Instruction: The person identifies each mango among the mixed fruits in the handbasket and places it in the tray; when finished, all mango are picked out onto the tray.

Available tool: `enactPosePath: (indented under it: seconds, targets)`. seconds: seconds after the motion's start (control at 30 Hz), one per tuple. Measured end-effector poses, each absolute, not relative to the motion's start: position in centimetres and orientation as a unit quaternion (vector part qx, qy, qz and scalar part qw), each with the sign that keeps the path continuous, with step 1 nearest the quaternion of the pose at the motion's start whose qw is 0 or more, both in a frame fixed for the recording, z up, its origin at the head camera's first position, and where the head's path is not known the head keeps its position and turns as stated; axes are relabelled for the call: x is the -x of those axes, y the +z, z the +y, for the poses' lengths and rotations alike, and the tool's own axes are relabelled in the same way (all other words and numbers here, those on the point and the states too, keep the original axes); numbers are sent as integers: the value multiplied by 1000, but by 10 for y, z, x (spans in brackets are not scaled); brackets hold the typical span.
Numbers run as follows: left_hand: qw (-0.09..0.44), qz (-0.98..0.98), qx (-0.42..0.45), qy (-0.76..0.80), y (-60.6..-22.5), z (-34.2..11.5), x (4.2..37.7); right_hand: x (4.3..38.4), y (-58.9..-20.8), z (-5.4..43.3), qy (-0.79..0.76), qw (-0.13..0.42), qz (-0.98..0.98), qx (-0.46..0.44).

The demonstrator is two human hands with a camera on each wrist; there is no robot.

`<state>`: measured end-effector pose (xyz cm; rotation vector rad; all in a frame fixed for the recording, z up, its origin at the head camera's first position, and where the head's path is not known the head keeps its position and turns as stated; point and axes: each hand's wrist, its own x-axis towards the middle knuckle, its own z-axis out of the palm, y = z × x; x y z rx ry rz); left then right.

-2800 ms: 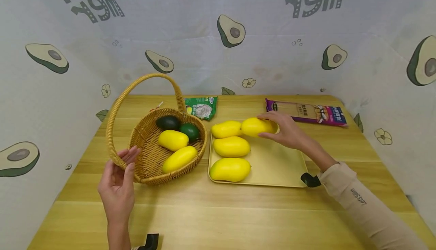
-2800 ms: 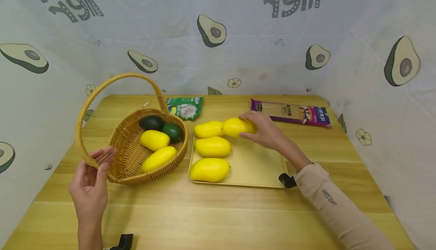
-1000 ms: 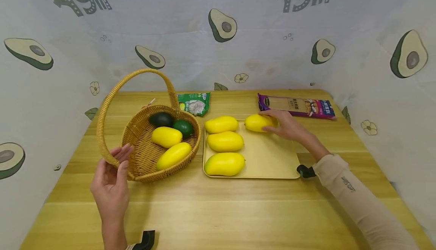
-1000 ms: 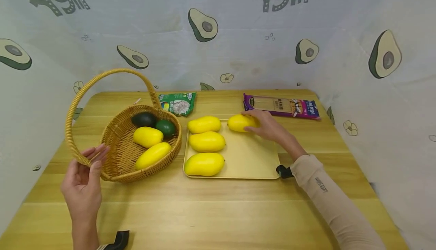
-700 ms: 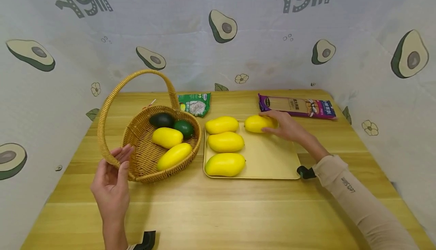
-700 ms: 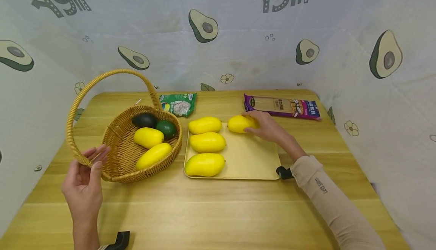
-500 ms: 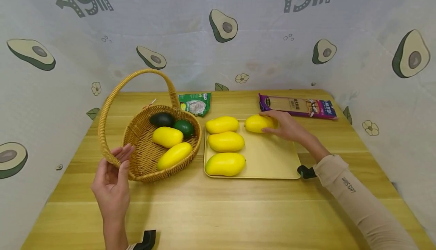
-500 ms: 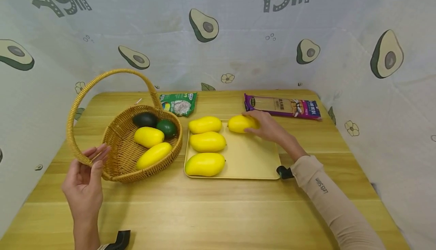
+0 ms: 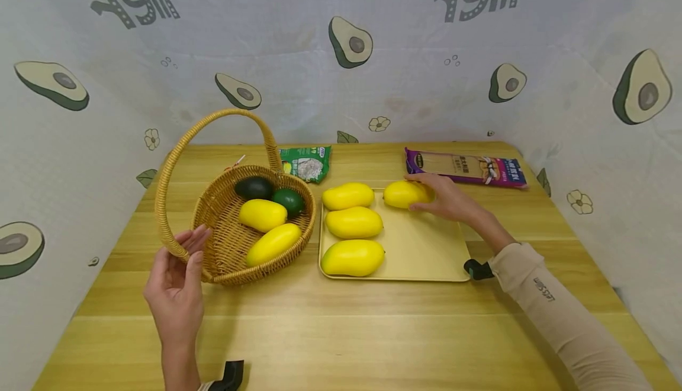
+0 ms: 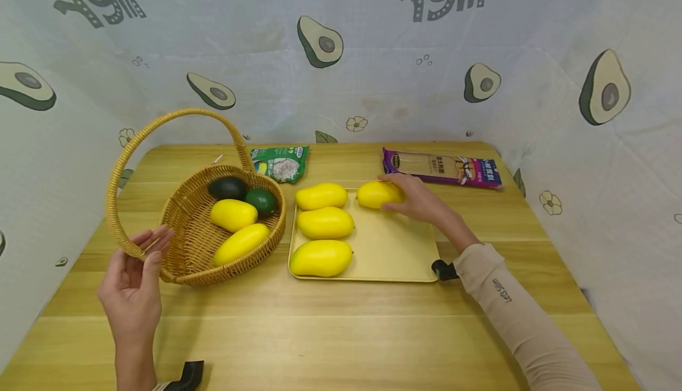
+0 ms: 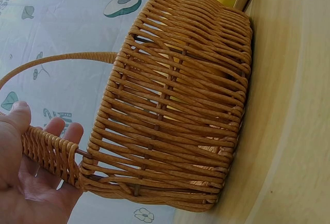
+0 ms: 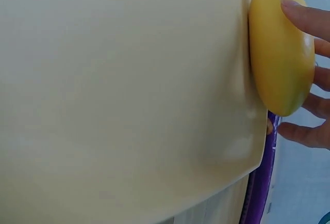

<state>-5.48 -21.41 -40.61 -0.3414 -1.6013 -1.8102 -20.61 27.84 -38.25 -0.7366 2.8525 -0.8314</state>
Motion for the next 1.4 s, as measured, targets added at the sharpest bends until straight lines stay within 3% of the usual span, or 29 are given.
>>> enactPosePath:
  seconds: [0.37,0.6,0.7,0.9,1.13,1.27,1.4]
  targets:
    - [344,-615,132,-698,-406,-214,56,212,-375,267,-272,16,924,269]
    - [345,-620,129,-693,-406,-214,56,210,-337,226,-277,-28,902,331]
    - [346,-622,129,-690,-405,-215,56,210,-319,202,-286,-23,884,368]
    - [347,-621,136,-689,-405,-215,59,216,-295,146,-281,81,835,465]
    - [347,-622,131,-690,-407,-215,59,209,-307,75,-214,202,752,590]
    - [345,-626,124,-688,-407,-215,59,197,-318,46,-169,264,732,606]
    - [344,-628,119,-687,-407,-216,58,193,-317,30,-166,277,733,599]
